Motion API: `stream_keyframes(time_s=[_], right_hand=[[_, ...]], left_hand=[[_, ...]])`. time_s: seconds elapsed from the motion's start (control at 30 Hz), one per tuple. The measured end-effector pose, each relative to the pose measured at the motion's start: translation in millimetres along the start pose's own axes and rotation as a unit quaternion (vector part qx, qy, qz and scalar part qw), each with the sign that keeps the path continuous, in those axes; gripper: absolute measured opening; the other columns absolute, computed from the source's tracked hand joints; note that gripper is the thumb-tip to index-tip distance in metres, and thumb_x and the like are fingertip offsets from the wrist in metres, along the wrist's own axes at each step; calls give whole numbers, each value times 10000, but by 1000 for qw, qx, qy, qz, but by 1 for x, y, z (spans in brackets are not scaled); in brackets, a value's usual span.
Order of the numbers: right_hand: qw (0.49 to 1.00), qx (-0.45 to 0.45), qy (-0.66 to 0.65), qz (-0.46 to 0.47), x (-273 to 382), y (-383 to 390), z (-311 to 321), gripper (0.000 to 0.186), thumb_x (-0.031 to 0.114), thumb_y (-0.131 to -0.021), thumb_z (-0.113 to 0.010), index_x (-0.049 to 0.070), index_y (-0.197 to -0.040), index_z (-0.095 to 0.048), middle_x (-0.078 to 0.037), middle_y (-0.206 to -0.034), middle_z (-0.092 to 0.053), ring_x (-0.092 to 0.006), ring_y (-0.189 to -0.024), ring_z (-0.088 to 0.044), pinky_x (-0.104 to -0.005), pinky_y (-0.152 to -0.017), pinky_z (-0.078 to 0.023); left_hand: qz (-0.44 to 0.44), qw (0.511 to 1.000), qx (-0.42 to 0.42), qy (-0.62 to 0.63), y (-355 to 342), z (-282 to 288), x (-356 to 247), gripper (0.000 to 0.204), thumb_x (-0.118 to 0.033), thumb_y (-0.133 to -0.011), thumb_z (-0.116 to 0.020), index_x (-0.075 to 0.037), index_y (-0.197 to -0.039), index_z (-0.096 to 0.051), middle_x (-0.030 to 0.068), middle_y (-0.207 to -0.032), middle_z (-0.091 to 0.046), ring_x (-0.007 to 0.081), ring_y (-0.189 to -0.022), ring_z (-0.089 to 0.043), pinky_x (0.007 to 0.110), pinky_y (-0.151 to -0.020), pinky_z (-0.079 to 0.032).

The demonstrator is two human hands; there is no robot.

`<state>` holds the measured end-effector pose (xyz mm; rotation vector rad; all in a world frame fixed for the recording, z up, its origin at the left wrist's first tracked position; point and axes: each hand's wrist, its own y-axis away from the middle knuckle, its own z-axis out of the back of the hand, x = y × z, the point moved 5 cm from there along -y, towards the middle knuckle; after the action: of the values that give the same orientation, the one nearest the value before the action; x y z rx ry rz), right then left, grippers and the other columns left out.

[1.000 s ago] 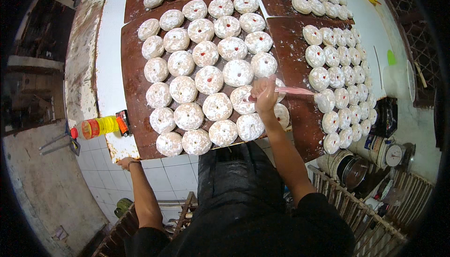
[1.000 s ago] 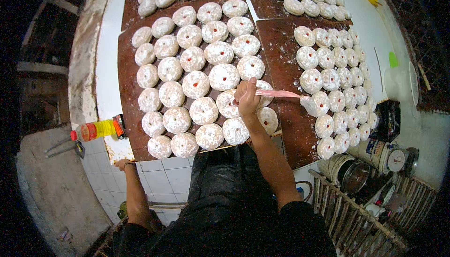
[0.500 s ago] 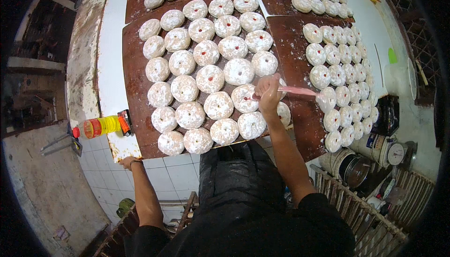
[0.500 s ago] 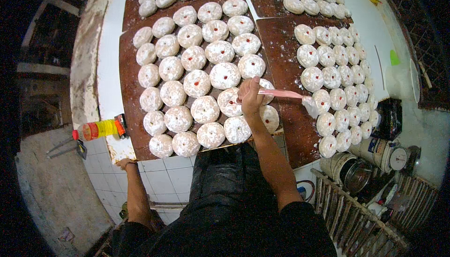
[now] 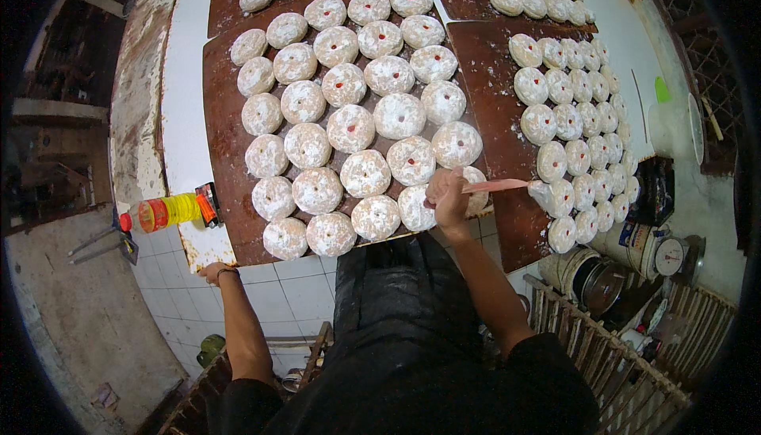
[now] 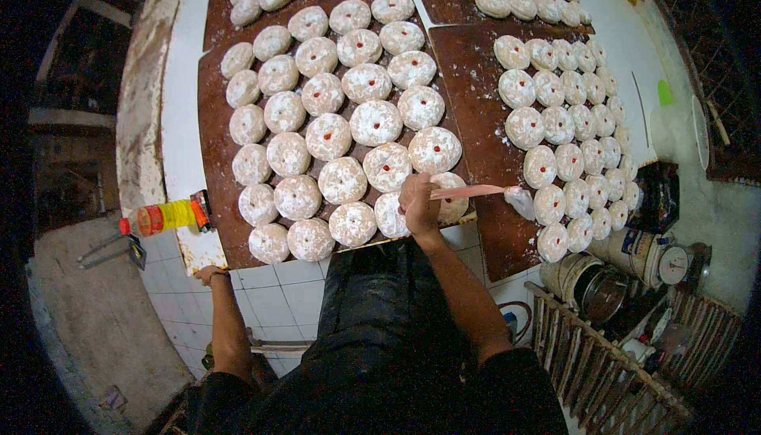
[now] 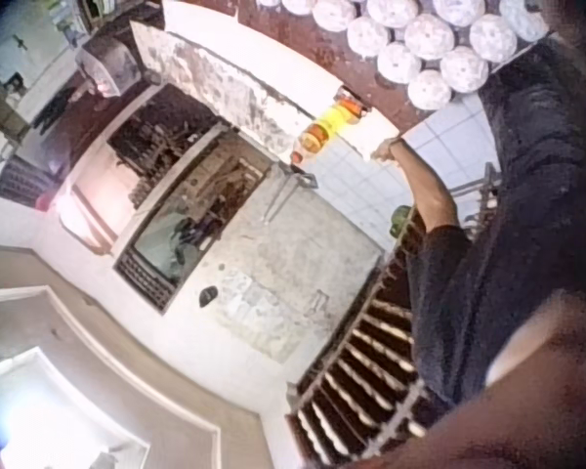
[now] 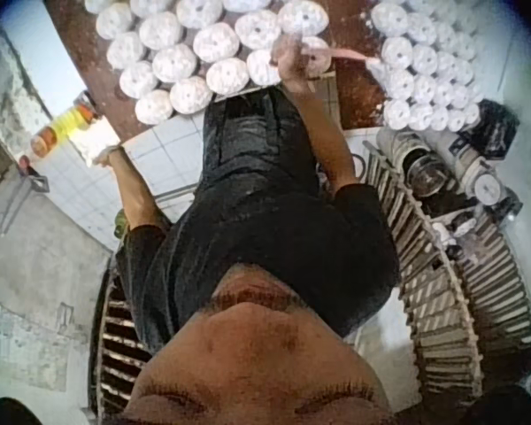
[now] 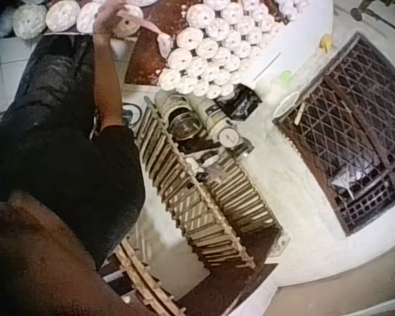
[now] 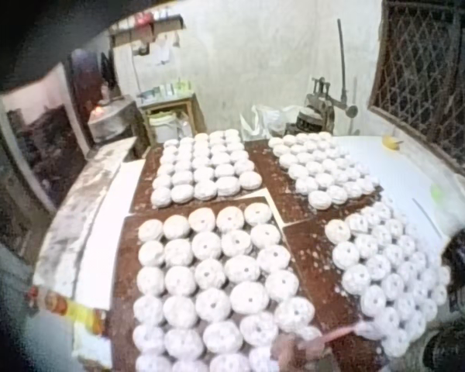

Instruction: The person decorates several donuts with red jam using a piping bag, then places a tray of finished donuts onto a wooden storage rack.

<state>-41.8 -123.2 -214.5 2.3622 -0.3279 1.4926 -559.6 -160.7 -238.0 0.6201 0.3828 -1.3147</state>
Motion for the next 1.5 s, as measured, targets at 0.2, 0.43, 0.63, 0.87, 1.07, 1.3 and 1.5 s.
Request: stream_keyframes(time_s=[0.2,0.43,0.63,0.87,1.07,1.3,1.5], right_hand=[[999,-11,-11,51,-3,4,2,520,496,-848,-320,119,-497,-245,23,-435,-236,-85,-372,-228,-245,-361,-192],[991,-58,-120,14,14,1,13,510,473,-856,-322,126,-496,-218,14,-443,-193,-102,-371,-197,-243,-355,-202],[989,-59,-132,23,23,0,12,514,479,-853,-323,130,-492,-215,22,-435,-193,-92,-364,-190,-237,-346,-194],[993,-56,-93,37,29,0,6,535,528,-836,-314,124,-491,-252,28,-432,-210,-89,-360,-201,-245,-344,-176],[993,30,-115,12,33,-11,-50,514,510,-853,-269,111,-528,-260,14,-478,-239,-94,-398,-222,-248,-362,-179],[992,123,-18,5,-6,-38,-126,467,406,-879,-298,108,-521,-269,12,-466,-252,-98,-410,-248,-253,-388,-218],[911,151,323,208,-41,-51,-106,494,333,-887,-291,54,-481,-334,-18,-425,-324,-100,-398,-288,-271,-384,-229]], left_hand=[[45,998,-16,31,-56,-21,22,583,-394,-862,-175,74,-1171,-333,260,-1166,-406,369,-1046,-442,439,-886,-352],[51,997,-33,45,-46,-18,21,594,-400,-869,-136,62,-1133,-401,239,-1152,-430,355,-1077,-417,438,-921,-314],[50,997,-14,58,-22,-6,10,604,-401,-869,-133,71,-1147,-388,245,-1171,-411,363,-1091,-403,434,-930,-306],[54,996,-2,77,-56,-17,24,611,-436,-854,-198,61,-1179,-341,251,-1180,-399,367,-1041,-449,429,-859,-387],[38,999,4,20,-48,-15,20,618,-435,-861,-168,73,-1171,-333,249,-1188,-389,381,-1061,-424,448,-894,-346],[-15,994,-56,-90,-125,-35,46,403,-256,-884,-183,-40,-1172,-363,237,-1134,-435,425,-1011,-441,460,-840,-389],[-78,992,-42,-95,-31,-17,3,464,-292,-885,-166,32,-1133,-385,248,-1110,-449,382,-1012,-455,433,-831,-398]])
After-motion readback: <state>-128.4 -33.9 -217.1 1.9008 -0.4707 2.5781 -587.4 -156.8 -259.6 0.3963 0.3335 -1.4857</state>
